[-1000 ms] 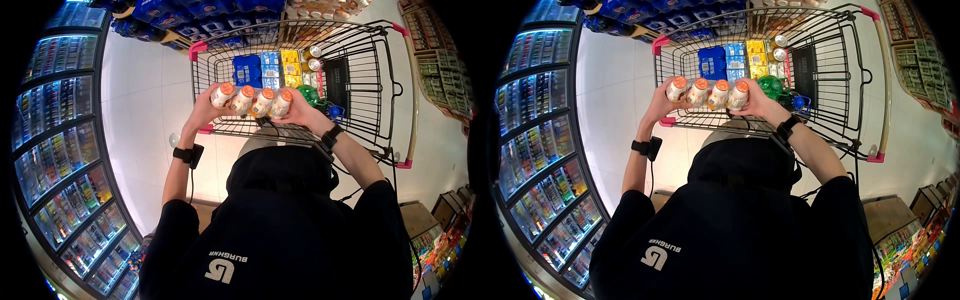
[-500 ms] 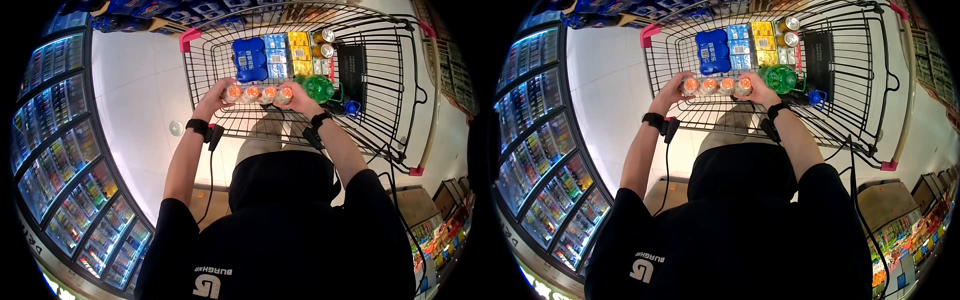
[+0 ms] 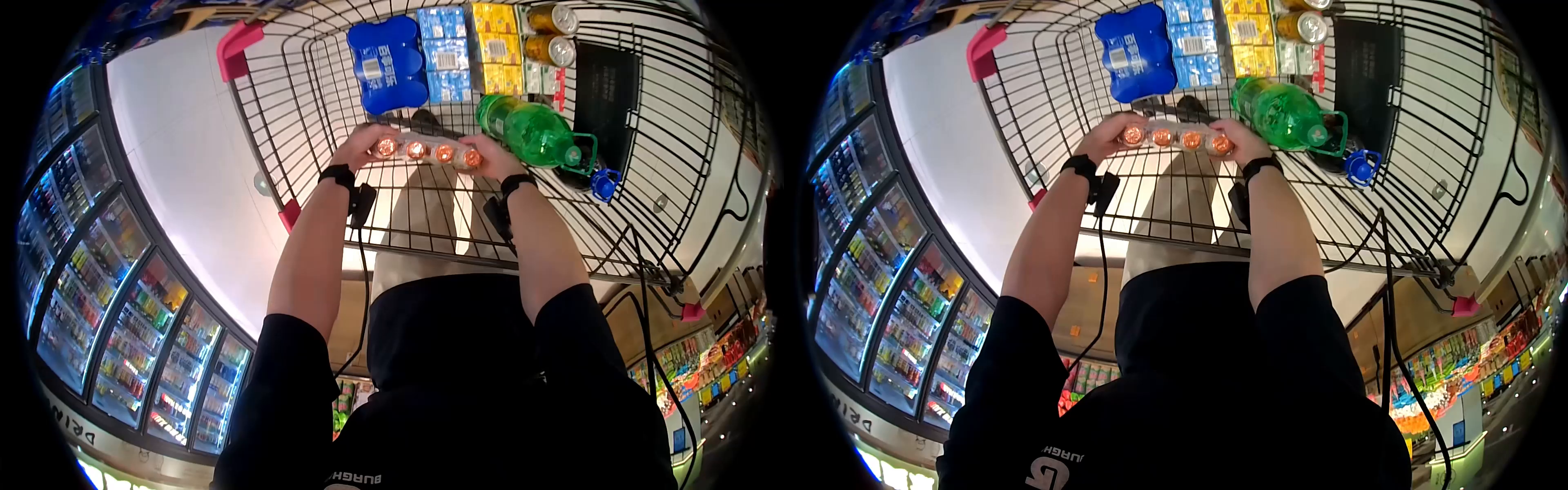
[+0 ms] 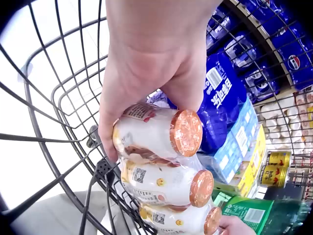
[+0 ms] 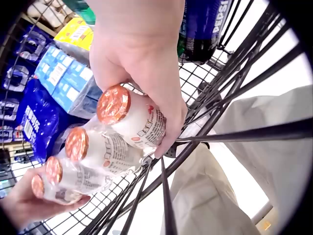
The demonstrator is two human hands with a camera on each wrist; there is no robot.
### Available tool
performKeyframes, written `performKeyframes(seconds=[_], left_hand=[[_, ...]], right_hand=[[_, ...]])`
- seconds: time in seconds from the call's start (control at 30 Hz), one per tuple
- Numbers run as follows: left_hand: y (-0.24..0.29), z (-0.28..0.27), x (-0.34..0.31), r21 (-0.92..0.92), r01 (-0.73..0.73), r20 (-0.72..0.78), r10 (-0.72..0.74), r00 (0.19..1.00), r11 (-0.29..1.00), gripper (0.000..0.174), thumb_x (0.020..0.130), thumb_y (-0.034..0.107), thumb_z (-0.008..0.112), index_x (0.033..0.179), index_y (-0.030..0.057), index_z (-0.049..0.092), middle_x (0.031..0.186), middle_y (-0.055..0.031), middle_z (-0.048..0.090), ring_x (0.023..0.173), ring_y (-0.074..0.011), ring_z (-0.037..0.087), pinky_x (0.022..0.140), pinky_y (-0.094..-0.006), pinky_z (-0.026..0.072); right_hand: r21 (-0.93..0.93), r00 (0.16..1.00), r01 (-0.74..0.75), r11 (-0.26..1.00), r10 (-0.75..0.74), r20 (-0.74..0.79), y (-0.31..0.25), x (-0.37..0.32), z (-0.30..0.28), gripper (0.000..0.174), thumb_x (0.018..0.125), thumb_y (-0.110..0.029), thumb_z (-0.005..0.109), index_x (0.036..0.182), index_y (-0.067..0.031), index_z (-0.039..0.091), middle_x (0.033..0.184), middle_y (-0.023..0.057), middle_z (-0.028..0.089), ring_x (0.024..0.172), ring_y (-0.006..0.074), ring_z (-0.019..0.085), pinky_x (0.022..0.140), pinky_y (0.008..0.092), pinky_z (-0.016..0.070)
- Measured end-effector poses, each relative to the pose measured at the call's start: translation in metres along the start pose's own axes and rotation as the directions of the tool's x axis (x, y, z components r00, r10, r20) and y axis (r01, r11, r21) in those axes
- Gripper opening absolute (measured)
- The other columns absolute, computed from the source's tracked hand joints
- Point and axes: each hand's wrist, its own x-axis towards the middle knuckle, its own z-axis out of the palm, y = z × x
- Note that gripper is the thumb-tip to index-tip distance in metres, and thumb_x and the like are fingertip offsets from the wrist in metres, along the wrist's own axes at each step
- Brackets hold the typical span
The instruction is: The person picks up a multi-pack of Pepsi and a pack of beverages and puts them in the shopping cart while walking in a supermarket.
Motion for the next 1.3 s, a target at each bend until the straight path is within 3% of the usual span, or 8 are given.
performKeyframes(seconds=[0.1,0.13,0.27,0.6,0.87,0.97,1.1,1.3], left_hand=[[-0.01,-0.001,0.03,-0.007,0.002,0.016,-0.002,1.0,1.0,0.039,0.081,0.02,0.072,0.113,0.0001,0.062,0.105,-0.0095,0.066,0.091,-0.0172,0.066,0.073,-0.0334,0.0548],[-0.007,0.004,0.026,0.079,0.021,-0.017,-0.02,1.0,0.997,0.035,0.088,0.026,0.068,0.115,0.0048,0.066,0.104,-0.0034,0.066,0.091,-0.0109,0.063,0.078,-0.0244,0.05],[0.0,0.024,0.007,0.149,-0.058,-0.013,0.061,0.998,0.987,0.043,0.084,0.035,0.072,0.113,0.0042,0.062,0.1,-0.0024,0.056,0.091,-0.0102,0.054,0.083,-0.0271,0.0454],[-0.009,0.028,0.022,0.126,0.023,-0.032,-0.019,0.999,0.992,0.084,0.078,0.027,0.079,0.143,0.0015,0.031,0.128,-0.0165,0.052,0.118,-0.023,0.056,0.098,-0.0365,0.0486],[-0.015,0.037,0.053,0.362,0.023,-0.024,-0.015,1.0,0.932,0.095,0.08,0.039,0.079,0.146,-0.0021,0.025,0.135,-0.0204,0.047,0.121,-0.0265,0.054,0.098,-0.039,0.0466],[-0.015,0.052,0.062,0.416,-0.017,0.03,0.005,1.0,0.909,0.098,0.08,0.043,0.077,0.147,-0.0039,0.022,0.138,-0.0223,0.045,0.124,-0.028,0.052,0.099,-0.0394,0.0465],[-0.01,0.079,0.061,0.518,-0.006,0.042,-0.018,0.999,0.855,0.1,0.081,0.051,0.074,0.146,-0.007,0.024,0.145,-0.0245,0.038,0.127,-0.032,0.05,0.096,-0.0403,0.0506],[-0.006,0.087,0.053,0.65,0.013,0.063,-0.071,0.996,0.76,0.098,0.08,0.054,0.072,0.146,-0.0067,0.032,0.145,-0.024,0.04,0.123,-0.0312,0.054,0.089,-0.0335,0.0577]], right_hand=[[0.061,0.998,-0.02,0.998,0.023,-0.052,0.002,0.018,-0.015,0.027,0.085,-0.025,0.066,0.107,-0.0112,0.06,0.107,0.0072,0.063,0.096,0.022,0.064,0.078,0.0492,0.0578],[0.056,0.999,0.0,0.998,0.003,-0.046,0.001,0.014,-0.014,0.026,0.085,-0.025,0.066,0.106,-0.0116,0.06,0.107,0.0066,0.063,0.095,0.0207,0.064,0.079,0.0465,0.0573],[-0.084,0.992,0.076,0.994,-0.084,-0.098,-0.008,-0.01,-0.004,0.025,0.088,-0.03,0.062,0.106,-0.0128,0.061,0.108,0.0038,0.062,0.097,0.0149,0.061,0.081,0.0369,0.0547],[-0.155,0.979,0.126,0.98,-0.148,-0.141,-0.001,-0.003,-0.011,0.031,0.087,-0.028,0.065,0.113,-0.0113,0.06,0.116,0.0054,0.057,0.101,0.019,0.059,0.083,0.0374,0.0572],[-0.182,0.963,0.109,0.977,-0.149,-0.226,0.005,0.004,-0.027,0.032,0.092,-0.031,0.062,0.119,-0.0142,0.059,0.118,0.0042,0.059,0.105,0.014,0.057,0.082,0.0359,0.0561],[-0.411,0.898,0.138,0.901,-0.289,-0.331,0.006,0.025,-0.047,0.038,0.093,-0.037,0.06,0.123,-0.0132,0.058,0.124,0.0051,0.058,0.11,0.0148,0.054,0.09,0.0369,0.0502],[-0.773,0.698,0.134,0.62,-0.613,-0.37,0.021,0.048,-0.068,0.045,0.093,-0.042,0.057,0.126,-0.0112,0.057,0.133,0.0068,0.056,0.119,0.0174,0.05,0.1,0.0385,0.0423],[-0.859,0.562,0.013,0.513,-0.714,-0.418,0.028,0.05,-0.075,0.046,0.094,-0.039,0.052,0.129,-0.0099,0.054,0.138,0.0086,0.052,0.125,0.0206,0.047,0.105,0.0396,0.0381]])
